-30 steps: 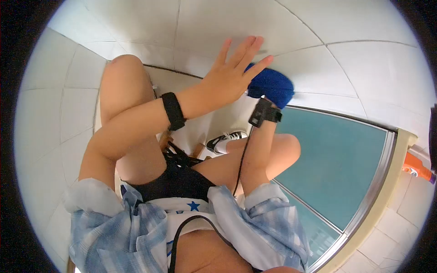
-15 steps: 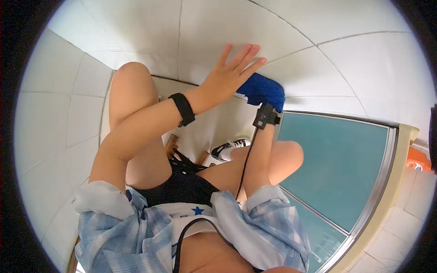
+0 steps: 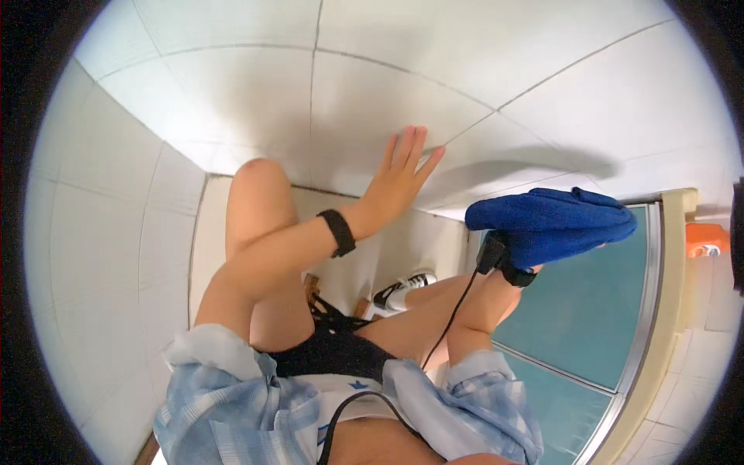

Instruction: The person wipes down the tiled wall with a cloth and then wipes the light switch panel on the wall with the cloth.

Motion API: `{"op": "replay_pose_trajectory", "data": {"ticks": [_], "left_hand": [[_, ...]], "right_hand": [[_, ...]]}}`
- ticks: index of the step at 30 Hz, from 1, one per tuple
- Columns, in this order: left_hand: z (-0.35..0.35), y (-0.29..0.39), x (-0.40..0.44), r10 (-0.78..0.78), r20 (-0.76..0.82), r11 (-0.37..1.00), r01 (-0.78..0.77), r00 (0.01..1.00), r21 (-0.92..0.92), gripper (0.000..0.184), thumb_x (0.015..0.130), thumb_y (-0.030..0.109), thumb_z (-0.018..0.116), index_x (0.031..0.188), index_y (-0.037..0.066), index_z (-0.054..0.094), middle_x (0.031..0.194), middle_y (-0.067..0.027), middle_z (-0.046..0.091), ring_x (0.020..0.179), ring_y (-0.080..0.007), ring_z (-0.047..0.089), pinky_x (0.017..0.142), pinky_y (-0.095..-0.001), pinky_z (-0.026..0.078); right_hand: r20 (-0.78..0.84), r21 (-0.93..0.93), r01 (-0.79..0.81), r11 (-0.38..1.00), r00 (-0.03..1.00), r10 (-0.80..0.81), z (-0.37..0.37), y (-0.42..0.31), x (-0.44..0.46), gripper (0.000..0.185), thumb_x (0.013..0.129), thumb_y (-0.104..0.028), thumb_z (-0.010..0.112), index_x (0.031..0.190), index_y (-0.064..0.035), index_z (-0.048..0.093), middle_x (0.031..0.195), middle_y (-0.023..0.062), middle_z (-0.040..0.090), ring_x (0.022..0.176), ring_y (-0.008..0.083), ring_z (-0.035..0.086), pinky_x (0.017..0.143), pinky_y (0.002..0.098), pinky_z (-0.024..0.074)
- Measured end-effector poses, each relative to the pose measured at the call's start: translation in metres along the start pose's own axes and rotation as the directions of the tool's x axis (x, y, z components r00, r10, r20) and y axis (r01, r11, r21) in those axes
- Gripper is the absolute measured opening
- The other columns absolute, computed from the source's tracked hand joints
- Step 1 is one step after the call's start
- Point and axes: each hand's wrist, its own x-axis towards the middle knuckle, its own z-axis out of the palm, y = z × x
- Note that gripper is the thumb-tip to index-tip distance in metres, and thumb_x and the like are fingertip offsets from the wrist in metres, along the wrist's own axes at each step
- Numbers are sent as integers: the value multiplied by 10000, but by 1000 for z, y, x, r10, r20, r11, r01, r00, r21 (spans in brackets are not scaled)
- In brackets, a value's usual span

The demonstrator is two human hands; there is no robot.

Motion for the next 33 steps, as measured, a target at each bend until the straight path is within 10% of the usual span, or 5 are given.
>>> {"op": "replay_pose_trajectory", "data": {"ticks": [8, 13, 16, 20, 33], "left_hand": [[-11, 4, 4, 10, 4, 995, -10, 1000, -99, 751, 684, -35, 493, 1389, 77, 259, 1377, -368, 124, 1290, -511, 132, 1039, -561, 169], [-6, 3, 2, 112, 55, 993, -111, 992, -29, 647, 710, 43, 523, 1331, 24, 343, 1422, -237, 208, 1336, -359, 182, 1053, -556, 129], [-14, 7, -2, 139, 271, 988, -116, 953, -99, 548, 752, 107, 501, 1283, 8, 417, 1440, -150, 234, 1350, -274, 175, 1064, -532, 129], [5, 3, -16, 147, 392, 989, -146, 908, -34, 490, 766, 148, 498, 1230, -8, 471, 1428, -155, 259, 1346, -269, 189, 1068, -520, 123], [-11, 10, -19, 133, 317, 990, -138, 939, -8, 555, 796, 172, 439, 1325, 20, 369, 1419, -183, 269, 1346, -288, 188, 1081, -483, 107]], "right_hand": [[485, -513, 776, 367, 614, -622, 124, -35, 16, 897, 733, -235, 738, 1323, 107, 155, 1290, 218, 349, 1174, 289, 364, 1033, 388, 233], [488, -432, 754, 496, 657, -574, 111, 15, 3, 951, 700, -204, 731, 1302, 164, 94, 1332, 303, 226, 1243, 335, 265, 1055, 421, 169], [808, -88, 994, -60, 36, -588, 98, 32, -26, 897, 610, -228, 734, 1324, 18, 248, 1310, 310, 262, 1209, 472, 262, 981, 654, 166], [893, -106, 992, 71, 127, -431, 80, 61, -58, 243, 508, -241, 648, 515, -37, 516, 599, 111, 453, 836, 391, 441, 946, 702, 208], [636, -284, 937, 202, 342, -692, 116, 1, -26, 334, 673, -40, 581, 995, 41, 547, 1051, 224, 524, 1081, 435, 391, 994, 552, 204]]}}
